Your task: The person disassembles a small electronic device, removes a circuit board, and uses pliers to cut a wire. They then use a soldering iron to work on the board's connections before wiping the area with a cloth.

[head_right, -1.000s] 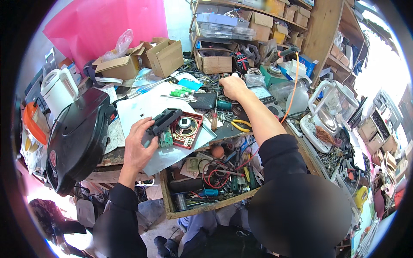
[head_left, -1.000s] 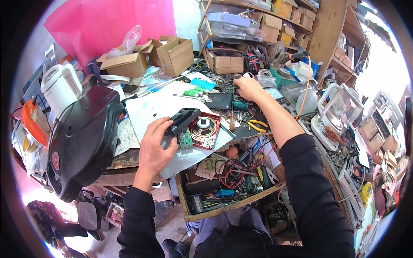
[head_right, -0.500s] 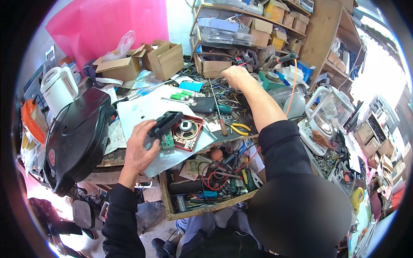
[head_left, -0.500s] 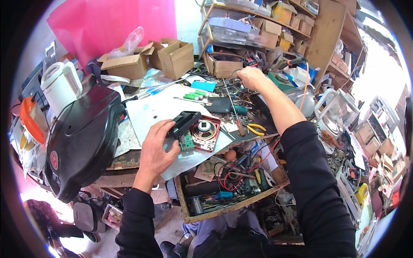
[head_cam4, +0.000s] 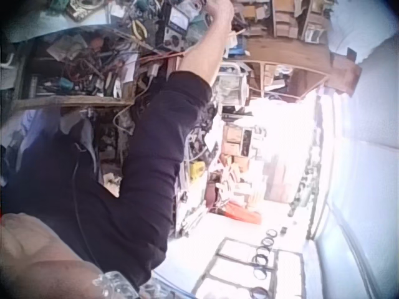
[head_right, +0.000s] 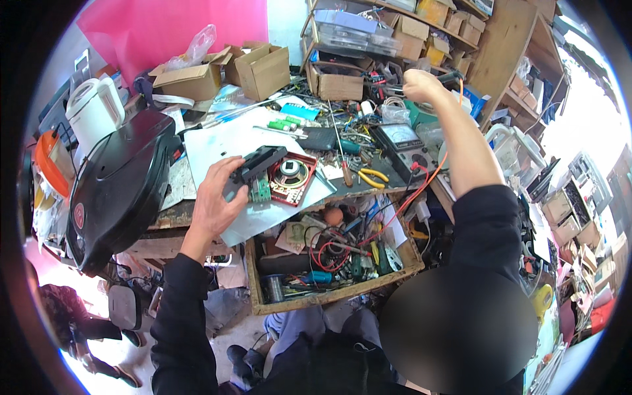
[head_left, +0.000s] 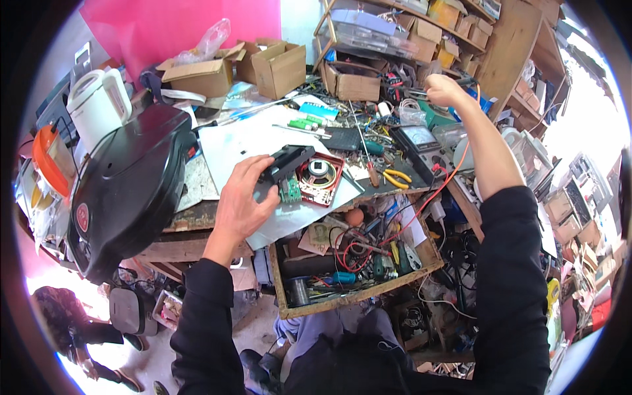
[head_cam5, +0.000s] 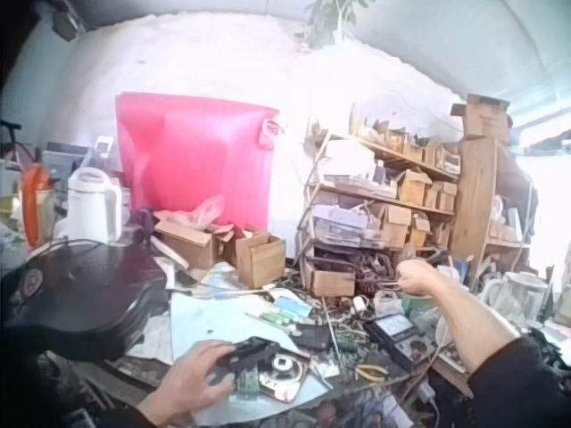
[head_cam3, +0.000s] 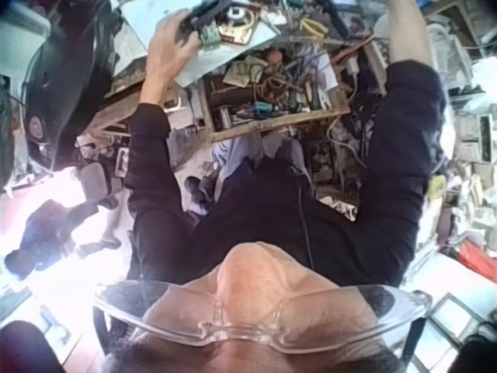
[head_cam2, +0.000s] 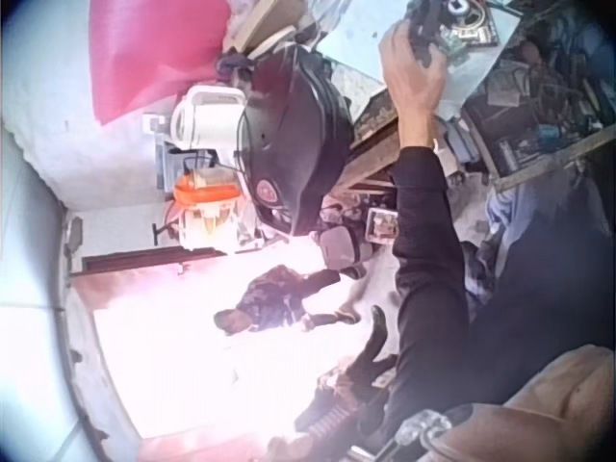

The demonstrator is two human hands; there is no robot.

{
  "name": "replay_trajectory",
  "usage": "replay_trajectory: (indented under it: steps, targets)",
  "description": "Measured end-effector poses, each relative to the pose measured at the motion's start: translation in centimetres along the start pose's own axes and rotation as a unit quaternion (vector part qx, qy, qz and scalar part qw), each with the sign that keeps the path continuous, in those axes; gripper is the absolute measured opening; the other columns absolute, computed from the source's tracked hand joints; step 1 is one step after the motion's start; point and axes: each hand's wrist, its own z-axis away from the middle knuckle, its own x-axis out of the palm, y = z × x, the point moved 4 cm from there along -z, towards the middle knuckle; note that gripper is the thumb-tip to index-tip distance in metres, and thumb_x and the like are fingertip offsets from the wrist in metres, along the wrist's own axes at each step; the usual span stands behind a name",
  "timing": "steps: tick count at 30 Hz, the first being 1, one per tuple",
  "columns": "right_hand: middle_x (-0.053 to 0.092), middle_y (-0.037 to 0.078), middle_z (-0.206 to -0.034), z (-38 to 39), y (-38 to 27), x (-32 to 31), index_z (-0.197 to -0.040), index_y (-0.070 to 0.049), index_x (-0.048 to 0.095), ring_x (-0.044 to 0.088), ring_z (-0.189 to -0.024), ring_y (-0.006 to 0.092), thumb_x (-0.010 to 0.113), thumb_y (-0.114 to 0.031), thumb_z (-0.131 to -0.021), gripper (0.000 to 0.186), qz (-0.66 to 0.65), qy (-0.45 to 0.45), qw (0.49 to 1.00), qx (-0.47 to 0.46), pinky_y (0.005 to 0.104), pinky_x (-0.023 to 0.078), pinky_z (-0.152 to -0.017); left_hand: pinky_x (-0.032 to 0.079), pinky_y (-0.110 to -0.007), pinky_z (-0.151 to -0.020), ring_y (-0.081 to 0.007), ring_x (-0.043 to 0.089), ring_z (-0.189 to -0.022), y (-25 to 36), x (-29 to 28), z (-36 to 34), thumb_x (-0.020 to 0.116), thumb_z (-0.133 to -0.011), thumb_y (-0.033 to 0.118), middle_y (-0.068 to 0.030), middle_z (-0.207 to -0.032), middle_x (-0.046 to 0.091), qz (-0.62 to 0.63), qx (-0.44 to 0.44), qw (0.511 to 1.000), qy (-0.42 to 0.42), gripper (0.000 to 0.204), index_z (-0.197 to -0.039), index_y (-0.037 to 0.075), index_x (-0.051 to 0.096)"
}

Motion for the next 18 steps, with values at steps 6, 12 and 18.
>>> replay_trajectory:
  steps: [6, 12, 18]
  targets:
    - [0.056, 0.001, -0.063, 10.8, -8.5, 2.3, -0.081, -0.007, 0.061, 0.06, -0.057, 0.0118, 0.073, -0.025, -0.096, 0.026, -0.502, -0.052, 0.861, 0.068, 0.0304, 0.042, -0.05, 0.051, -0.044, -0.111, -0.0372, 0.061, -0.131, -0.2, -1.7, 1.2, 0.073, -0.085, 0.01, -0.0186, -0.14, 0.064, -0.03, -0.004, 1.0, 0.006, 0.05, -0.134, 0.004, 0.065]
    - [0.062, -0.001, -0.07, 22.6, -15.5, 5.8, -0.096, -0.005, 0.062, 0.058, -0.052, 0.0105, 0.079, -0.015, -0.093, 0.02, -0.647, -0.088, 0.758, 0.008, 0.027, 0.044, -0.049, 0.051, -0.045, -0.109, -0.0373, 0.061, -0.128, 0.2, -1.0, 1.0, 0.074, -0.083, 0.007, -0.0181, -0.137, 0.064, -0.057, 0.064, 0.994, 0.062, 0.051, -0.133, 0.003, 0.066]
    - [0.068, 0.011, -0.082, 26.3, -21.5, 6.8, -0.102, -0.001, 0.063, 0.065, -0.074, 0.024, 0.084, -0.02, -0.088, 0.031, -0.517, -0.018, 0.852, -0.078, 0.0387, 0.051, -0.071, 0.05, -0.044, -0.087, -0.0331, 0.062, -0.1, 0.8, -1.0, 3.2, 0.081, -0.08, 0.014, -0.0132, -0.105, 0.065, -0.103, 0.074, 0.982, 0.142, 0.045, -0.121, 0.002, 0.065]
